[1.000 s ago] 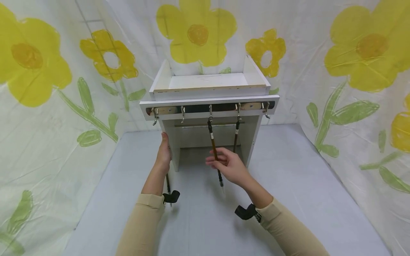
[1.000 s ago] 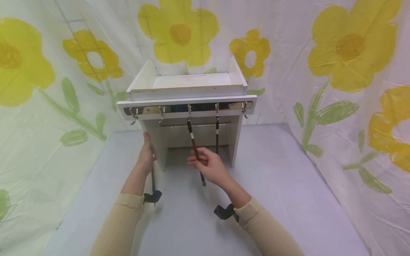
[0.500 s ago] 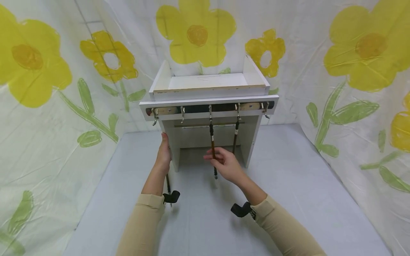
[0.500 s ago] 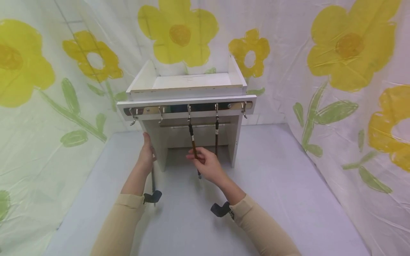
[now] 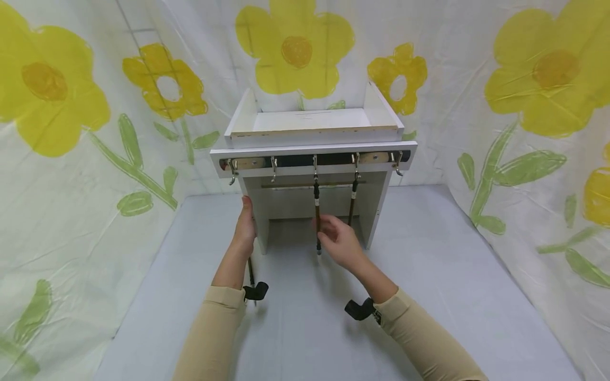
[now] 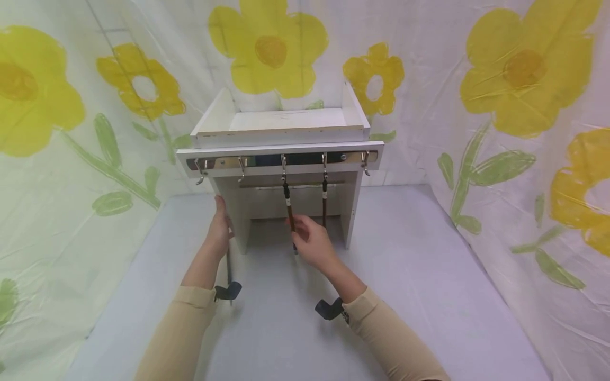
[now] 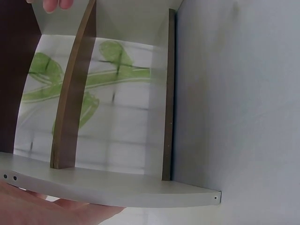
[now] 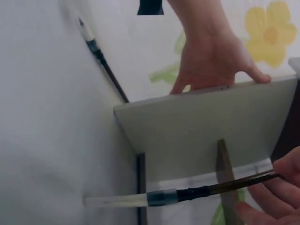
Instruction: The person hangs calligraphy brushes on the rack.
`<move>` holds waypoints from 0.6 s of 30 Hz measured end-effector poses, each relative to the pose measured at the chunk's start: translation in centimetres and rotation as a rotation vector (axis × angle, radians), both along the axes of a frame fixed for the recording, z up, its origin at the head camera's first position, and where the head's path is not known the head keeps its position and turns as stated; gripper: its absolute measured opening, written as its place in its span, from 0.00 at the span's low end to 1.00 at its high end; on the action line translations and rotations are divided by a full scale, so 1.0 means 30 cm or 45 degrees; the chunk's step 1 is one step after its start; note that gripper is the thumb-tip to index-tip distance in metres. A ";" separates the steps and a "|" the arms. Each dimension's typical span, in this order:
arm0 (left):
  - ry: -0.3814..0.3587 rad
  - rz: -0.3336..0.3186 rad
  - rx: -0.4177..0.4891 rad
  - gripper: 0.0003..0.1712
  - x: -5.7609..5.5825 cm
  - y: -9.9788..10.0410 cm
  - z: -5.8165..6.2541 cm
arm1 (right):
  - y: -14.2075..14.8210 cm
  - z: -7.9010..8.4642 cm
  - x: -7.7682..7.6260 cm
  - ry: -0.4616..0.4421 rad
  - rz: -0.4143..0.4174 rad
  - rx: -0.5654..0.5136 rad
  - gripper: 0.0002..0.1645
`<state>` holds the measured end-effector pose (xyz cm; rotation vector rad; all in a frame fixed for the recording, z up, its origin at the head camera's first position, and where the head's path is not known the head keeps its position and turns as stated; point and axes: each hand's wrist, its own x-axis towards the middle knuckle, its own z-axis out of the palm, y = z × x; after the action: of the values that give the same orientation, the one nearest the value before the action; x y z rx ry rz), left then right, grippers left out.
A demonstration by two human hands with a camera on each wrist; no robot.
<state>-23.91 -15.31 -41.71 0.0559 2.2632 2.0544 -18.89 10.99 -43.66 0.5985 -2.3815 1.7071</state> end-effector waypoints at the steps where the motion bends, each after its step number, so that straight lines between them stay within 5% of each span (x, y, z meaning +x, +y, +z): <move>1: -0.005 -0.002 -0.010 0.37 0.009 0.003 0.014 | 0.002 0.002 0.002 0.026 -0.010 0.019 0.25; 6: -0.019 -0.013 -0.025 0.37 0.053 0.016 0.073 | 0.007 0.022 0.017 0.163 -0.030 0.032 0.31; 18: -0.039 -0.004 -0.003 0.38 0.054 0.016 0.081 | 0.054 0.158 0.098 0.255 -0.045 -0.015 0.32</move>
<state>-22.30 -14.83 -39.27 0.0277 2.2460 2.0367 -15.95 12.60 -38.92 0.6862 -2.2293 1.5653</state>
